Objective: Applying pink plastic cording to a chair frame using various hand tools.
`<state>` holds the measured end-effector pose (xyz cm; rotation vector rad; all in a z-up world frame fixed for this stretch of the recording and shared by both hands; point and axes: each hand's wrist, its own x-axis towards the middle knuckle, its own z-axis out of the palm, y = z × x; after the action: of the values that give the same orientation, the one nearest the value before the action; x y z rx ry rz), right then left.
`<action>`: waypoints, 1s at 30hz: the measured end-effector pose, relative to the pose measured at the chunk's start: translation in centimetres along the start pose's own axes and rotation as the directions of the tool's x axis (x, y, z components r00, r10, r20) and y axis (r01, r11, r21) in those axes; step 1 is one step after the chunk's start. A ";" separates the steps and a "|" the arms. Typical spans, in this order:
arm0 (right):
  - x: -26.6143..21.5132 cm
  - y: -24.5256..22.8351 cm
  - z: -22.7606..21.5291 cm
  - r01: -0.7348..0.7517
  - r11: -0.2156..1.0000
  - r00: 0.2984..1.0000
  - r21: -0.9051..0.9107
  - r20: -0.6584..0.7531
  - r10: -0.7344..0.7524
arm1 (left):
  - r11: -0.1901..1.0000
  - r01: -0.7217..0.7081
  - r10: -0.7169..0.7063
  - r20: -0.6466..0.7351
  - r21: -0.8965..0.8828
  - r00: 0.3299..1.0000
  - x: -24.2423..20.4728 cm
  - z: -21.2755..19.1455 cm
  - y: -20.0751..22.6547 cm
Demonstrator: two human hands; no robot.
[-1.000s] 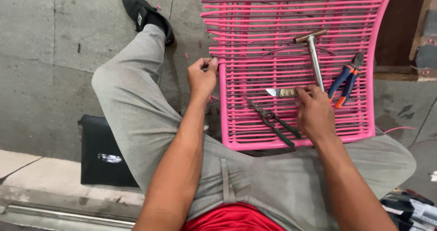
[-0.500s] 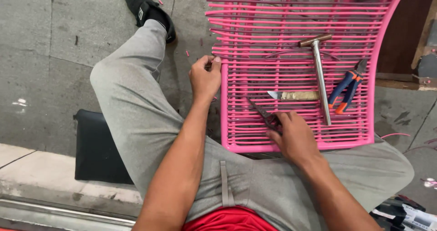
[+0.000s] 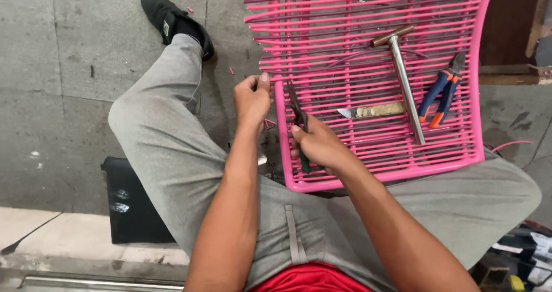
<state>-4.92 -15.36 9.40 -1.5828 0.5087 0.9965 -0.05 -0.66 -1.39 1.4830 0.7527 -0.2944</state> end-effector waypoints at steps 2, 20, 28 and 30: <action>0.0 -1.3 0.5 -0.082 0.996 0.996 -0.027 -0.025 0.081 | 0.999 -0.043 0.042 -0.012 -0.033 0.999 0.3 0.1 -0.7; 1.8 -0.3 0.8 -0.059 0.982 0.998 -0.179 -0.027 0.055 | 0.989 -0.125 0.130 -0.073 0.075 0.989 -0.5 -0.3 0.6; 1.4 -0.1 1.1 0.132 0.927 0.979 -0.352 -0.099 -0.177 | 0.993 -0.119 0.121 -0.074 0.025 0.990 -0.4 -0.2 0.4; 1.0 -1.0 1.6 0.029 0.944 0.985 -0.329 -0.150 -0.082 | 0.991 -0.132 0.133 -0.070 0.019 0.989 -0.3 -0.1 0.3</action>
<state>-4.12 -13.34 9.12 -1.9755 0.4212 0.9479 -0.16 -0.58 -0.93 1.5559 0.7062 -0.1469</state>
